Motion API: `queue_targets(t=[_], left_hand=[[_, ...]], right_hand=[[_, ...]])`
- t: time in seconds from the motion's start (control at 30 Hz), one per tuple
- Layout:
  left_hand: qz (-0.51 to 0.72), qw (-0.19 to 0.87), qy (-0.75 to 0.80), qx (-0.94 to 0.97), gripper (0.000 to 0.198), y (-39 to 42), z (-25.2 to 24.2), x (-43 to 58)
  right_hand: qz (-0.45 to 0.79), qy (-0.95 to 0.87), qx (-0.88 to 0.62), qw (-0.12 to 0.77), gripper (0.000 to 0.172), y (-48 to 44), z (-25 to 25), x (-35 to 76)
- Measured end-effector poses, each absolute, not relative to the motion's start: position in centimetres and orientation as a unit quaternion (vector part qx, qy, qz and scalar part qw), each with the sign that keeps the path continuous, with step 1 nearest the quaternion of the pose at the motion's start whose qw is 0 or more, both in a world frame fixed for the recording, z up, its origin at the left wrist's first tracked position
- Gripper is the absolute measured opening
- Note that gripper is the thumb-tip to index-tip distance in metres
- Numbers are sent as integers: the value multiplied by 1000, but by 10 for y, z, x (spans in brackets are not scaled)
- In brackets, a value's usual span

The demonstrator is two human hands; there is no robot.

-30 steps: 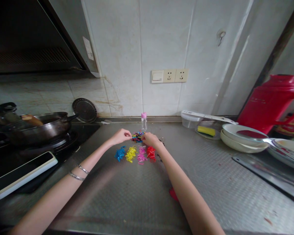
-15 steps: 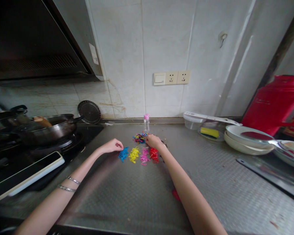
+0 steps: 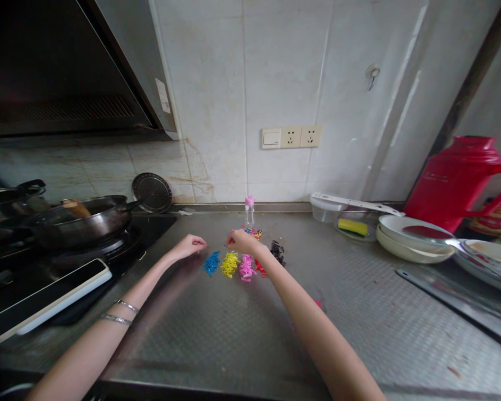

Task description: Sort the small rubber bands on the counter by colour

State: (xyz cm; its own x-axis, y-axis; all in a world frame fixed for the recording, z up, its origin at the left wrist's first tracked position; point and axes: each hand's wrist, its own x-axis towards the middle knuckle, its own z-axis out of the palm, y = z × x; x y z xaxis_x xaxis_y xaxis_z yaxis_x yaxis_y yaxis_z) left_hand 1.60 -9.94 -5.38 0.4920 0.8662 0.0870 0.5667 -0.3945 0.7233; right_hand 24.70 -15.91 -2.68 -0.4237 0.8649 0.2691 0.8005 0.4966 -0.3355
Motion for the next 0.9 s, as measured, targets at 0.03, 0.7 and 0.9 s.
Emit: queue_targets(t=[0.03, 0.7, 0.9], left_hand=[[236, 319, 452, 799, 28, -100, -54, 16], [262, 285, 437, 812, 27, -105, -56, 26], [274, 257, 402, 835, 24, -106, -64, 36]], right_hand=[[80, -844, -489, 205, 19, -161, -26, 241], [109, -786, -514, 326, 28, -199, -33, 265], [80, -674, -636, 367, 40, -211, -36, 307]])
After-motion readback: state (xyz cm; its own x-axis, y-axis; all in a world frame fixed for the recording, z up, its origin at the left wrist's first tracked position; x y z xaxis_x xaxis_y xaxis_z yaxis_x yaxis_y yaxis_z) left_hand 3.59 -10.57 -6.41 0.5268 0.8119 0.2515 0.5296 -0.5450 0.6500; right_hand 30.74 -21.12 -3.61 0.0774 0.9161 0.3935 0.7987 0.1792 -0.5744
